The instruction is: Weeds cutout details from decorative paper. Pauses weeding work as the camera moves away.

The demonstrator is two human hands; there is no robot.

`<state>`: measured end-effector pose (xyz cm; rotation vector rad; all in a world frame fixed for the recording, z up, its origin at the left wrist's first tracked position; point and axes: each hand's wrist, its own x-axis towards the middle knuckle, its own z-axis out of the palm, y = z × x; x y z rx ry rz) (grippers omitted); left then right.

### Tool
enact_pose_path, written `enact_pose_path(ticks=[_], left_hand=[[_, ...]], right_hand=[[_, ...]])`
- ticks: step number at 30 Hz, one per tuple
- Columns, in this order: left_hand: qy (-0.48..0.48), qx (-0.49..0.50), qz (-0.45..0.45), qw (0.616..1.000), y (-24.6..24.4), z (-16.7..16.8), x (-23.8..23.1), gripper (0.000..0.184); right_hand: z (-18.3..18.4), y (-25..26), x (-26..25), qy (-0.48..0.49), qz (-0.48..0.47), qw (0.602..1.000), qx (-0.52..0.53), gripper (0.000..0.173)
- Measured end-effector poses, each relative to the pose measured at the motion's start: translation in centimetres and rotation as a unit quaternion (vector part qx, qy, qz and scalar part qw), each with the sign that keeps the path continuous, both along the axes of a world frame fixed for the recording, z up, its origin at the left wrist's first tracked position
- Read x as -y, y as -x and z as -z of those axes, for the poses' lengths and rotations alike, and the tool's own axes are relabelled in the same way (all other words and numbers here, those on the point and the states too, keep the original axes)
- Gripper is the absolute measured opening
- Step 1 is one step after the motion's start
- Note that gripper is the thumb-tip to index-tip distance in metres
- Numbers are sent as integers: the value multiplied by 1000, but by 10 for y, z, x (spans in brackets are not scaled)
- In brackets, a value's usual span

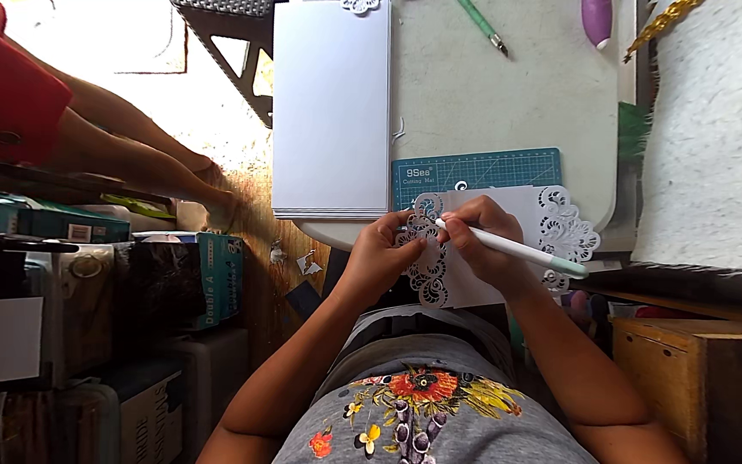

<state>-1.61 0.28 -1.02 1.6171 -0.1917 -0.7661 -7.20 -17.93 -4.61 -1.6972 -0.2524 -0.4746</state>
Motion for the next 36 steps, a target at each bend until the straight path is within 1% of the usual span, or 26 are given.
enact_pose_path(ticks=[2,5,10,17,20,23,26,32,36], left_hand=[[-3,3,-2,1000,0,0,0,27],[-3,0,-4,1000,0,0,0,27],[-1,1,-2,1000,1,0,0,31],[-6,8,2,1000,1,0,-1,28],[-6,7,3,1000,0,0,0,27],[-14,7,4,1000,0,0,-1,21],[-15,6,4,1000,0,0,-1,18],[-12,1,3,1000,1,-1,-1,22],[-9,-7,2,1000,1,-1,0,32]], right_hand=[[1,0,0,24,7,1000,-1,14],[0,0,1,51,2,999,-5,17],[-1,0,1,-1,-1,1000,4,11],[0,0,0,42,0,999,-6,15],[0,0,1,25,-2,1000,-4,13],[-1,1,0,-7,7,1000,-1,10],[-2,1,0,-4,10,1000,-1,10],[-2,0,0,10,13,1000,-6,10],[-2,0,0,-4,4,1000,-5,9]])
